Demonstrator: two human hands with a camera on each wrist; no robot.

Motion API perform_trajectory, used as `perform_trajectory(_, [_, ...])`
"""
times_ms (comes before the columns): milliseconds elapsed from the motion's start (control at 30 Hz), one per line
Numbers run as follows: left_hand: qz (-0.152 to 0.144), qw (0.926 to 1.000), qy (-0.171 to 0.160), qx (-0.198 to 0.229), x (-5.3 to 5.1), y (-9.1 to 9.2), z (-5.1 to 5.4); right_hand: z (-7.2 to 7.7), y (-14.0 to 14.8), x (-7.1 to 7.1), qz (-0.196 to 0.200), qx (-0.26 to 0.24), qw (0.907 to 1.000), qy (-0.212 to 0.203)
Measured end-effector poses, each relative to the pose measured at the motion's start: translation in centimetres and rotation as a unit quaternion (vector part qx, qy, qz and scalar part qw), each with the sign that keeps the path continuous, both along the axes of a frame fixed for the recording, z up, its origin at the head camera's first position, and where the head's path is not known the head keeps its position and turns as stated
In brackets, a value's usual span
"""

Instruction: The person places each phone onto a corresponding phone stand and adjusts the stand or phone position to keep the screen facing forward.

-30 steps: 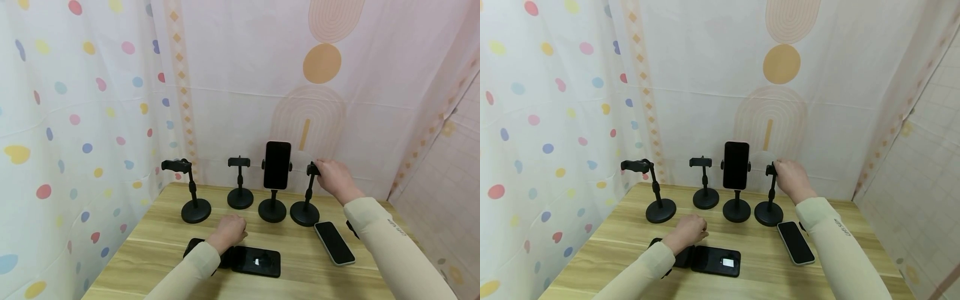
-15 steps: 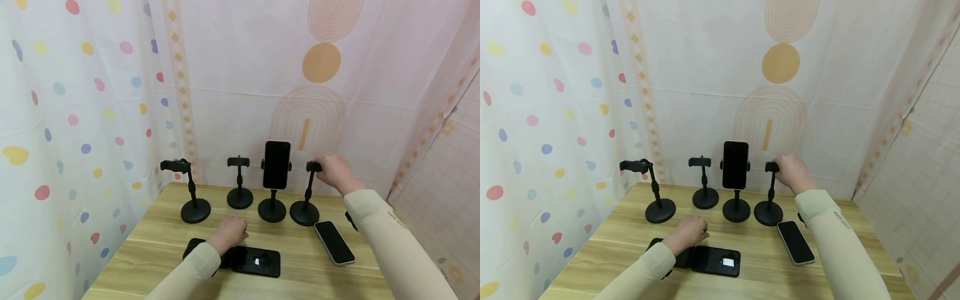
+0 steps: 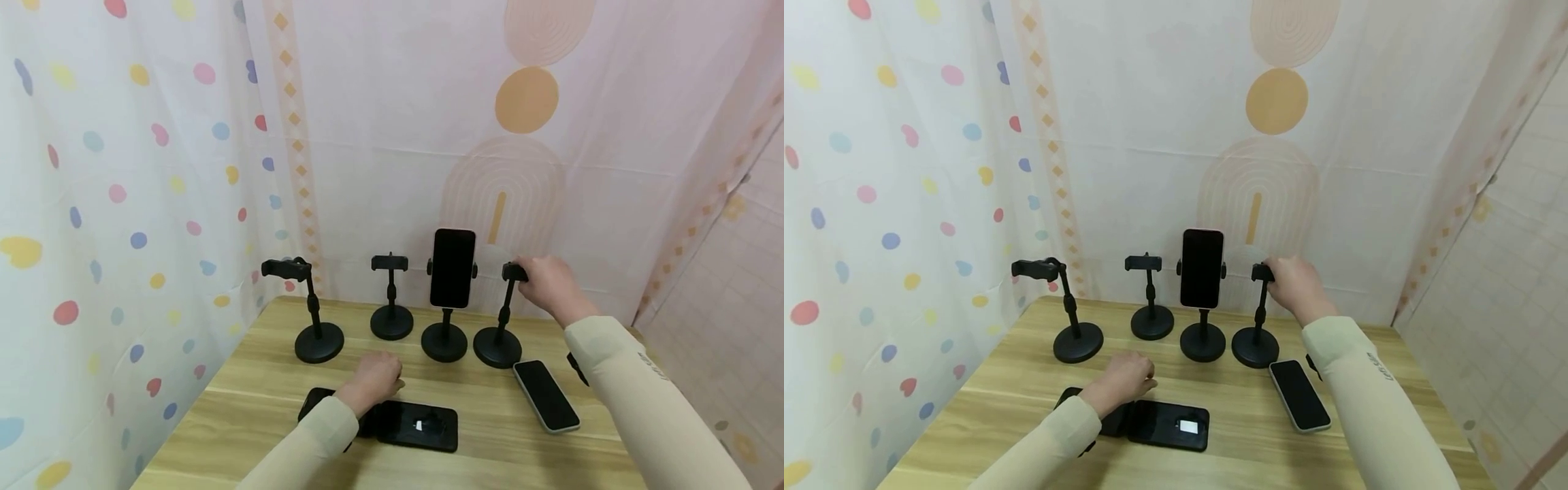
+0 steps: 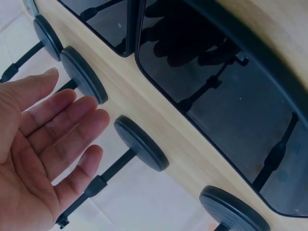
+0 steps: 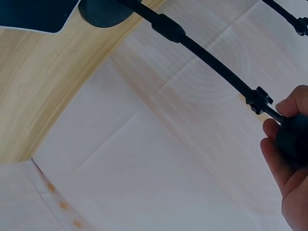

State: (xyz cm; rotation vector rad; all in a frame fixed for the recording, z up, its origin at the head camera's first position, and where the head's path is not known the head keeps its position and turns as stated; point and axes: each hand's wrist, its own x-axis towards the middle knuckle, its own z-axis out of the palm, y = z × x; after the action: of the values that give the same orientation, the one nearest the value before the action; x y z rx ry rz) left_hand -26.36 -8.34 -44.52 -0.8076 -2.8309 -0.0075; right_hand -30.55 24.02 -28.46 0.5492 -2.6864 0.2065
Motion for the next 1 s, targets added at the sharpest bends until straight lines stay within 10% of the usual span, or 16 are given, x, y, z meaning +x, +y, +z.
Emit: perform_trajectory(1000, [0.0,0.9997,-0.024,-0.002,-0.1,0.7,0.1,-0.5,2.5,1.2,-0.064,-0.018,0.9976,-0.017])
